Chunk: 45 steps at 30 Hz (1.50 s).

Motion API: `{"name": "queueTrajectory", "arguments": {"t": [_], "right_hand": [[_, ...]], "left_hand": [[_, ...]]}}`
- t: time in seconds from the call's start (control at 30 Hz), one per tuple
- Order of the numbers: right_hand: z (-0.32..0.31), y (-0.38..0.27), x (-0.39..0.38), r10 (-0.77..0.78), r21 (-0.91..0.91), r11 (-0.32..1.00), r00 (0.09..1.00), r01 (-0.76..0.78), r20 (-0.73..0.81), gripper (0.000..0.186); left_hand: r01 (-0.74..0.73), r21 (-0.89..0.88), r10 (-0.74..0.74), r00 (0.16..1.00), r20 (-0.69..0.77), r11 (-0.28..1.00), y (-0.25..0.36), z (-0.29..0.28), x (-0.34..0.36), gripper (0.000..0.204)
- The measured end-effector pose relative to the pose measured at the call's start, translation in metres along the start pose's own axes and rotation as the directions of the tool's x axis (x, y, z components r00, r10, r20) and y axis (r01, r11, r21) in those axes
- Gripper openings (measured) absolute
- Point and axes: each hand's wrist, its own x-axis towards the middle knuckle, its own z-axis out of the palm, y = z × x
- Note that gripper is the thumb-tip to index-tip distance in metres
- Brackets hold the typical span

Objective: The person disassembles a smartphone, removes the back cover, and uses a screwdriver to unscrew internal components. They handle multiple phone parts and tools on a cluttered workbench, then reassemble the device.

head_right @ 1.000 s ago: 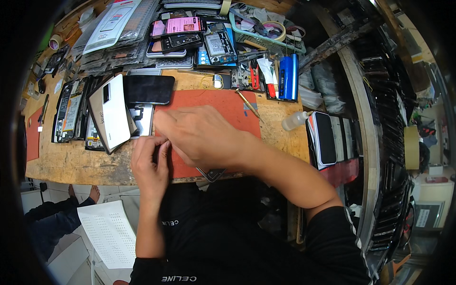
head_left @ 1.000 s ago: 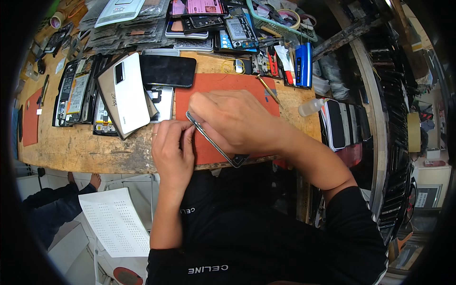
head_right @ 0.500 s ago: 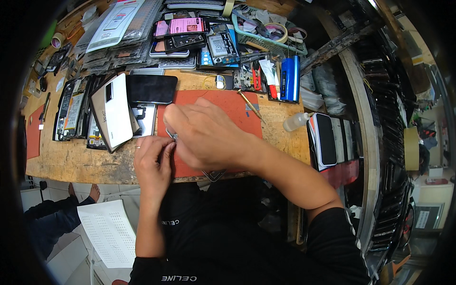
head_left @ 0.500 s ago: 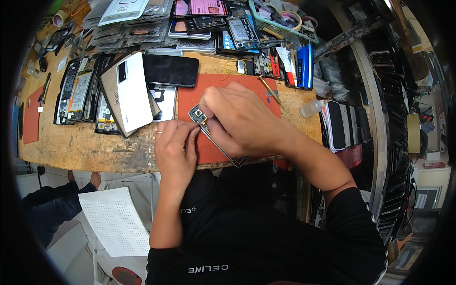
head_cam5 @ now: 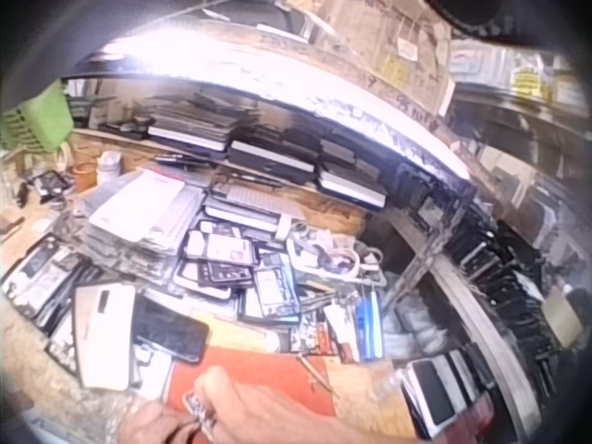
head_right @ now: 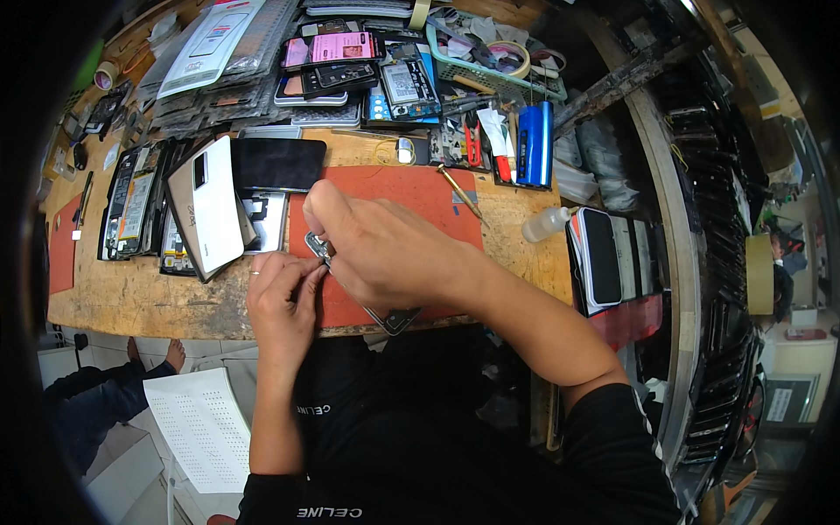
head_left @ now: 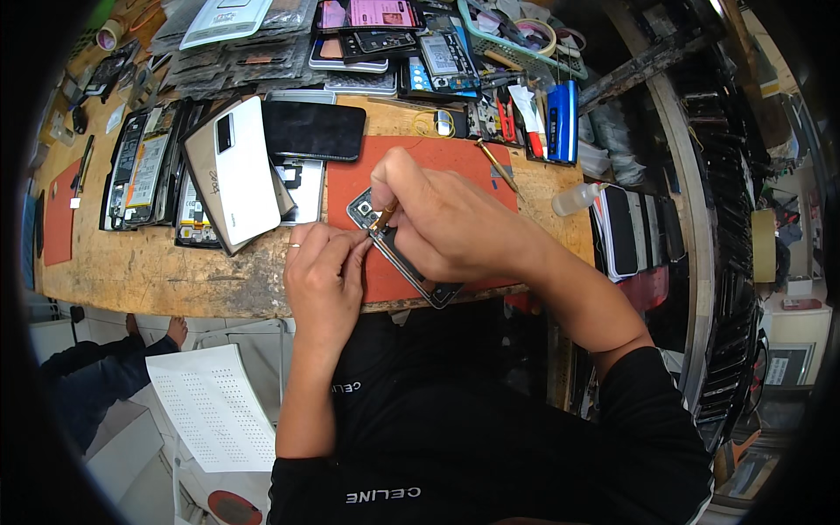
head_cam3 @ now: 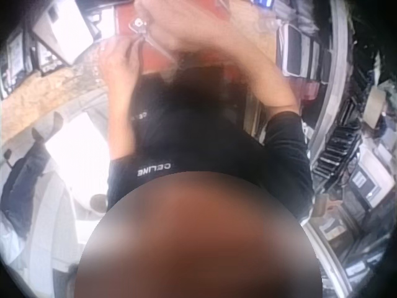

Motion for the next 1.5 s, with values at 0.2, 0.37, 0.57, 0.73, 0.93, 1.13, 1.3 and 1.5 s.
{"name": "queueTrajectory", "arguments": {"t": [0.2,0.37,0.57,0.73,0.93,1.13,1.3,1.5], "right_hand": [[0.000,0.001,0.001,0.018,0.077,0.997,1.000,-0.018,-0.002,0.028],[0.001,0.002,0.003,-0.034,0.128,0.991,0.998,0.041,-0.052,0.027],[0.009,0.008,0.010,-0.049,0.062,0.996,0.980,0.062,-0.195,0.023],[0.008,0.009,0.007,-0.025,0.037,0.999,0.989,0.030,-0.144,0.022],[0.009,0.007,0.006,-0.058,0.009,0.998,0.982,0.060,-0.180,0.023],[0.008,0.000,0.008,-0.087,0.003,0.996,0.977,0.089,-0.194,0.023],[-0.003,0.001,0.009,-0.020,-0.023,1.000,0.959,0.014,-0.282,0.023],[-0.007,0.011,0.000,0.037,-0.008,0.999,0.932,-0.042,-0.360,0.022]], "left_hand": [[-0.010,-0.006,0.010,1.000,-0.011,1.000,-0.001,0.001,0.000,0.010],[-0.006,-0.014,0.006,1.000,-0.007,1.000,-0.001,0.000,0.000,0.009],[0.005,0.008,-0.004,0.999,-0.036,1.000,-0.001,0.000,0.000,0.010],[0.040,0.007,-0.040,0.999,-0.027,0.999,0.000,-0.001,0.000,0.011],[0.019,-0.034,-0.019,1.000,-0.017,0.999,-0.001,0.000,0.000,0.011],[0.008,0.000,-0.008,1.000,-0.002,1.000,0.000,0.002,0.001,0.011],[-0.033,0.119,0.019,0.993,0.114,0.992,0.005,0.000,0.012,0.009],[-0.229,0.329,0.117,0.938,0.328,0.916,0.013,-0.003,0.027,0.013]]}}
